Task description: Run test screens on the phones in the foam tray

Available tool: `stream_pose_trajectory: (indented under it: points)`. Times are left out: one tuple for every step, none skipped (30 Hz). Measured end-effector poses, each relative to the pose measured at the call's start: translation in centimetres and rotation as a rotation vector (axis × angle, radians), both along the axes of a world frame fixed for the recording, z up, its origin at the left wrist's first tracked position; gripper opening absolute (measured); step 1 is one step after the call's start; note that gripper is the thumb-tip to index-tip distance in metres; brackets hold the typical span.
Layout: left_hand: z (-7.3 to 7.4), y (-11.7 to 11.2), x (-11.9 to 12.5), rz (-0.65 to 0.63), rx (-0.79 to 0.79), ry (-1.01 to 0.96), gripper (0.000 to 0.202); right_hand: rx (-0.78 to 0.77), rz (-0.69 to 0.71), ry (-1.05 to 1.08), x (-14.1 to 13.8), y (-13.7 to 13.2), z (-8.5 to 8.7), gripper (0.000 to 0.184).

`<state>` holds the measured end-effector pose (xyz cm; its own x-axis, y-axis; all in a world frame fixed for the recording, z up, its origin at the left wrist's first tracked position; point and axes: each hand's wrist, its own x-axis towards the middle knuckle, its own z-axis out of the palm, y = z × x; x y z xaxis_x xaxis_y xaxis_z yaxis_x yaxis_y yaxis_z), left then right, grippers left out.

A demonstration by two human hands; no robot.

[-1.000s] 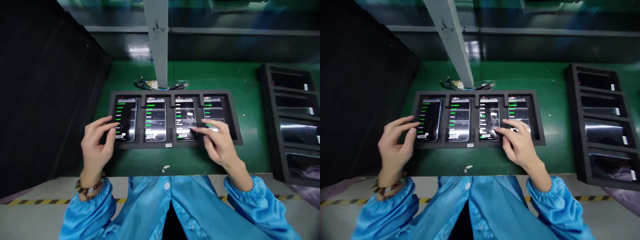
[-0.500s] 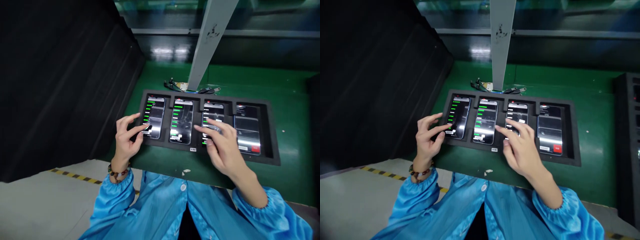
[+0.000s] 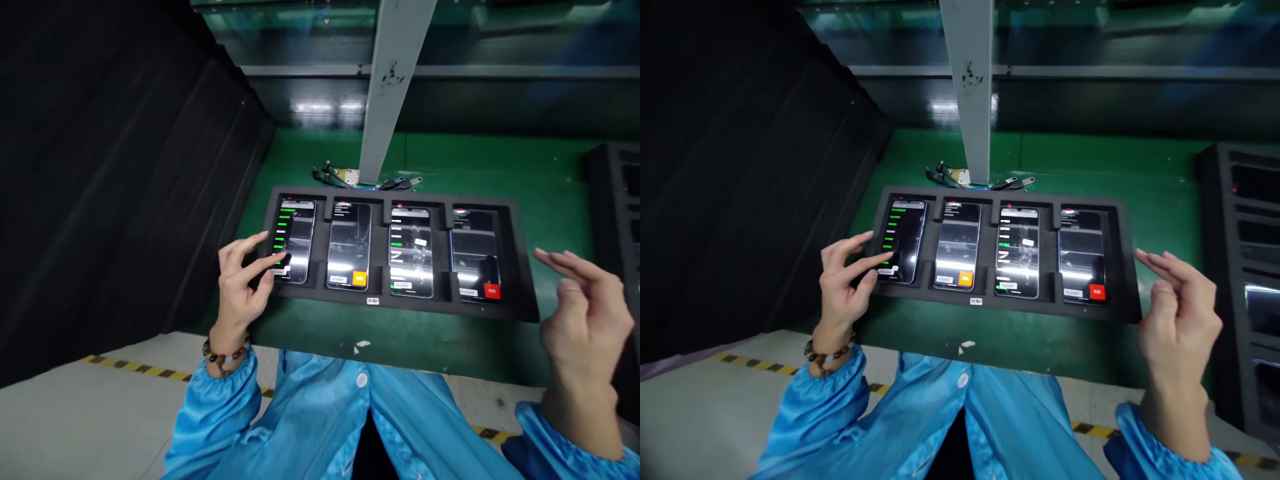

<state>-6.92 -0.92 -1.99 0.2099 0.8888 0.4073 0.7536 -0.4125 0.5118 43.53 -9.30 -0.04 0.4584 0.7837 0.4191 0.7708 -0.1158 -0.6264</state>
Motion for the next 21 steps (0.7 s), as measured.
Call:
stream_pose_trajectory:
  points:
    - [0.0,0.0,0.0,0.000,-0.002,0.010,0.029,0.002,0.005,0.033,0.2,-0.1,-0.1,0.040]
    - [0.0,0.0,0.1,0.002,-0.008,0.020,0.029,-0.009,-0.001,0.051,0.3,-0.1,-0.3,0.040]
    - [0.0,0.0,0.1,0.007,-0.016,0.028,0.029,-0.025,-0.007,0.066,0.4,-0.2,-0.4,0.041]
    - [-0.1,0.0,0.1,0.014,-0.023,0.031,0.029,-0.043,-0.016,0.077,0.4,-0.2,-0.6,0.041]
    - [-0.1,-0.1,0.1,0.024,-0.026,0.027,0.030,-0.063,-0.029,0.083,0.6,-0.2,-0.8,0.042]
    - [-0.1,-0.1,0.1,0.040,-0.024,0.014,0.031,-0.083,-0.045,0.083,0.7,-0.2,-1.0,0.043]
    - [-0.1,-0.1,0.1,0.063,-0.022,-0.007,0.033,-0.106,-0.063,0.087,1.0,-0.2,-1.2,0.044]
    - [-0.1,0.0,0.0,0.095,-0.031,-0.033,0.035,-0.130,-0.083,0.093,1.3,-0.3,-1.4,0.046]
    - [0.0,0.1,0.0,0.140,-0.066,-0.071,0.038,-0.165,-0.101,0.101,1.7,-0.4,-1.6,0.048]
    - [0.0,0.3,0.0,0.194,-0.125,-0.114,0.043,-0.215,-0.116,0.110,2.1,-0.5,-1.7,0.051]
    - [0.1,0.7,-0.1,0.250,-0.201,-0.157,0.047,-0.279,-0.132,0.117,2.6,-0.5,-1.7,0.053]
    - [0.2,1.2,-0.1,0.301,-0.284,-0.191,0.052,-0.359,-0.150,0.122,3.0,-0.5,-1.7,0.056]
    - [0.3,1.9,-0.2,0.341,-0.358,-0.217,0.056,-0.449,-0.168,0.122,3.4,-0.3,-1.6,0.058]
    - [0.5,2.7,-0.2,0.367,-0.417,-0.232,0.059,-0.542,-0.178,0.120,3.8,0.0,-1.5,0.059]
    - [0.7,3.5,-0.2,0.380,-0.460,-0.237,0.062,-0.619,-0.180,0.122,4.1,0.4,-1.2,0.060]
    - [1.1,4.4,-0.2,0.381,-0.495,-0.238,0.064,-0.668,-0.175,0.135,4.4,0.9,-0.9,0.059]
    - [1.5,5.3,-0.2,0.378,-0.533,-0.245,0.065,-0.702,-0.144,0.176,4.7,1.4,-0.6,0.058]
    - [2.0,6.0,-0.2,0.370,-0.574,-0.258,0.066,-0.724,-0.099,0.250,5.0,1.8,-0.3,0.057]
    - [2.6,6.5,-0.1,0.358,-0.616,-0.276,0.067,-0.743,-0.057,0.362,5.3,2.1,0.1,0.056]
    - [3.3,6.8,0.1,0.343,-0.657,-0.299,0.068,-0.761,-0.030,0.505,5.6,2.2,0.4,0.056]
    - [3.9,6.8,0.2,0.330,-0.690,-0.325,0.067,-0.763,-0.018,0.664,6.1,2.1,0.6,0.057]
